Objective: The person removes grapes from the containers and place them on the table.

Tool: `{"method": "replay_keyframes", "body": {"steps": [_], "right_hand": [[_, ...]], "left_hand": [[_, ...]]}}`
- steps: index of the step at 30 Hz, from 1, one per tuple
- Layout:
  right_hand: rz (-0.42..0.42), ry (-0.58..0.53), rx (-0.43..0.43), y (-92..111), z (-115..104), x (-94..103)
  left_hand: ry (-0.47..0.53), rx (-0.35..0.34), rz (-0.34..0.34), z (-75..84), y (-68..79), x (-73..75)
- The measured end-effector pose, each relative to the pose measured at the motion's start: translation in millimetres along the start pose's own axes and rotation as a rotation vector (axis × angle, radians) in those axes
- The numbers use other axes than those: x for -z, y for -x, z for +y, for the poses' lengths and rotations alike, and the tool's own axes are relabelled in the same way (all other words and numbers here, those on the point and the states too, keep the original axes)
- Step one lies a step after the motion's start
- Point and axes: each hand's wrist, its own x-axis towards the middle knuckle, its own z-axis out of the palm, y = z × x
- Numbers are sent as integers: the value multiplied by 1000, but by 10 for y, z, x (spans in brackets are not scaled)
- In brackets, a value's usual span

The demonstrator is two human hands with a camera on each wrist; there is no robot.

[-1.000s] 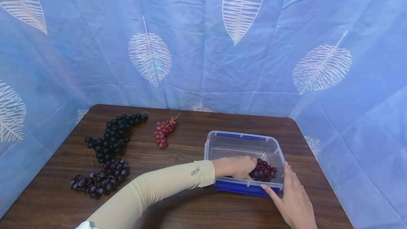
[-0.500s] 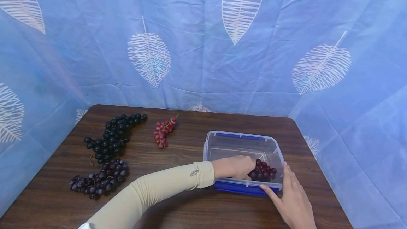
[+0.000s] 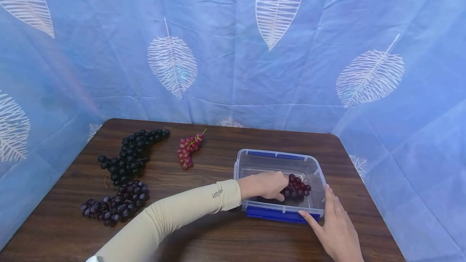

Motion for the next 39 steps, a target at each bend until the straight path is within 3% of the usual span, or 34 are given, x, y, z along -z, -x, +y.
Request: {"method": "replay_keyframes", "body": {"steps": [7,16,25,39], "right_hand": [[2,3,-6,-2,-7,4],[-13,9,-14,-21,-9,10],[-20,3,-12,-27,5,8],[-29,1,-10,-36,7,5]], "left_hand": [[63,11,5,-76,65,79],[35,7,10,-185,160,100],[73,-17,51,-291,305,143],[104,-30,84,-393,460,413]]}}
